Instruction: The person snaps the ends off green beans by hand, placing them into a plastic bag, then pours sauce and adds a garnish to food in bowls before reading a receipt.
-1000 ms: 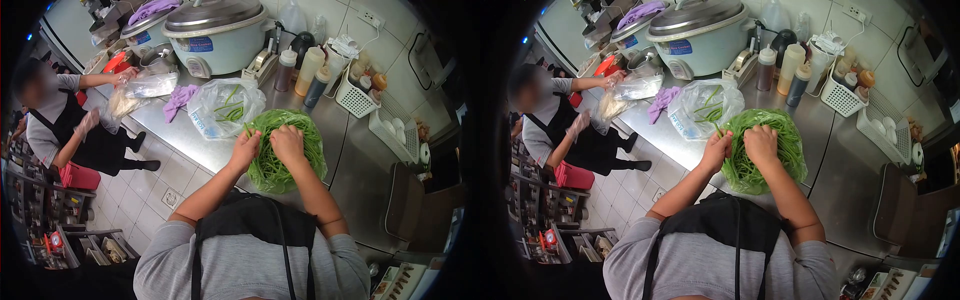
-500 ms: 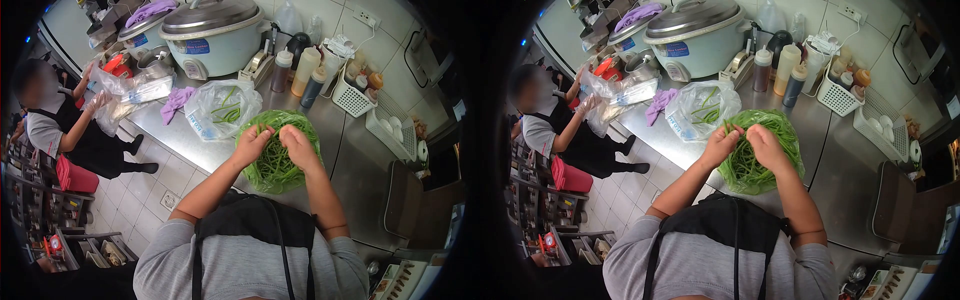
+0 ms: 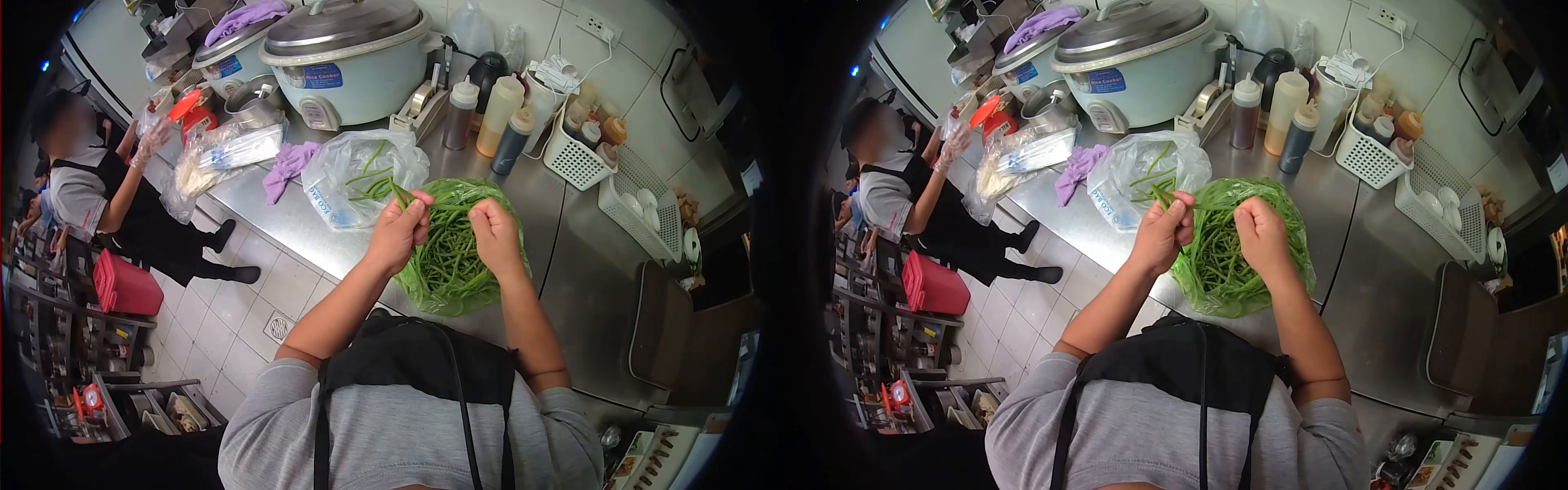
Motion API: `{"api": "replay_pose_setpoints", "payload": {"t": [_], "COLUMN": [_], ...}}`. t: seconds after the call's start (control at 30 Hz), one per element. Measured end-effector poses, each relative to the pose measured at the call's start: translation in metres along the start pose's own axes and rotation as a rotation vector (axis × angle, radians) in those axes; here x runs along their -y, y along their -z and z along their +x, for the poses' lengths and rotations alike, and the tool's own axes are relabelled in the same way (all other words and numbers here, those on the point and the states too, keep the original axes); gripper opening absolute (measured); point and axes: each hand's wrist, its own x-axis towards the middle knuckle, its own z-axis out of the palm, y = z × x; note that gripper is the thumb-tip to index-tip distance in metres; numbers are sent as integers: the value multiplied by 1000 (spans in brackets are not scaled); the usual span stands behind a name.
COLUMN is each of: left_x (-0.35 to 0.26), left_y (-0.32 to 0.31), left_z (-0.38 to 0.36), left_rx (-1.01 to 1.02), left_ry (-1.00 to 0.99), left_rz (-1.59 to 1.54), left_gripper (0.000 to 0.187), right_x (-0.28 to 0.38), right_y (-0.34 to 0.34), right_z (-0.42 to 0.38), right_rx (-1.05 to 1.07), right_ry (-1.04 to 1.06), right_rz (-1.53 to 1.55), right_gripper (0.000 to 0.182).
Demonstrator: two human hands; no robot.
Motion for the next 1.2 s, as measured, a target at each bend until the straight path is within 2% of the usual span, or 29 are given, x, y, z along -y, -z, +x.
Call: {"api": "replay_pose_setpoints", "payload": {"t": [0.1,0.2,0.33,0.37,0.5,0.6,0.73,0.87,0.97,1.1,1.2], "left_x": [8,14,16,13,5,15,15,16,15,11,19], "left_y": [-8,-12,-16,-19,-6,11,12,20,21,15,8], "left_z": [-10,-15,-31,-33,-22,-6,-7,-7,-7,-8,-5], "left_rx": [28,93,72,85,-46,-71,-113,-107,-143,-120,-42], "left_ry": [-32,-170,-299,-361,-221,-307,-74,-26,23,77,97], "left_rz": [56,229,609,660,572,483,242,242,262,276,324], "left_gripper": [12,13,11,11,13,19,19,16,13,13,19], "right_x": [2,0,-32,-36,-16,-16,-26,-37,-38,-14,9], "right_y": [-3,-8,-9,-3,7,-2,-22,-35,-36,-16,-4], "right_z": [5,10,21,22,11,-3,-6,-3,-1,11,15], "right_rx": [-155,-236,-318,-273,201,188,140,144,228,262,171], "right_ry": [43,119,135,81,-75,199,291,282,263,150,-28], "right_rz": [-71,-192,-412,-468,-735,-755,-787,-880,-927,-709,-169], "right_gripper": [9,9,9,13,19,18,13,12,10,10,11]}}
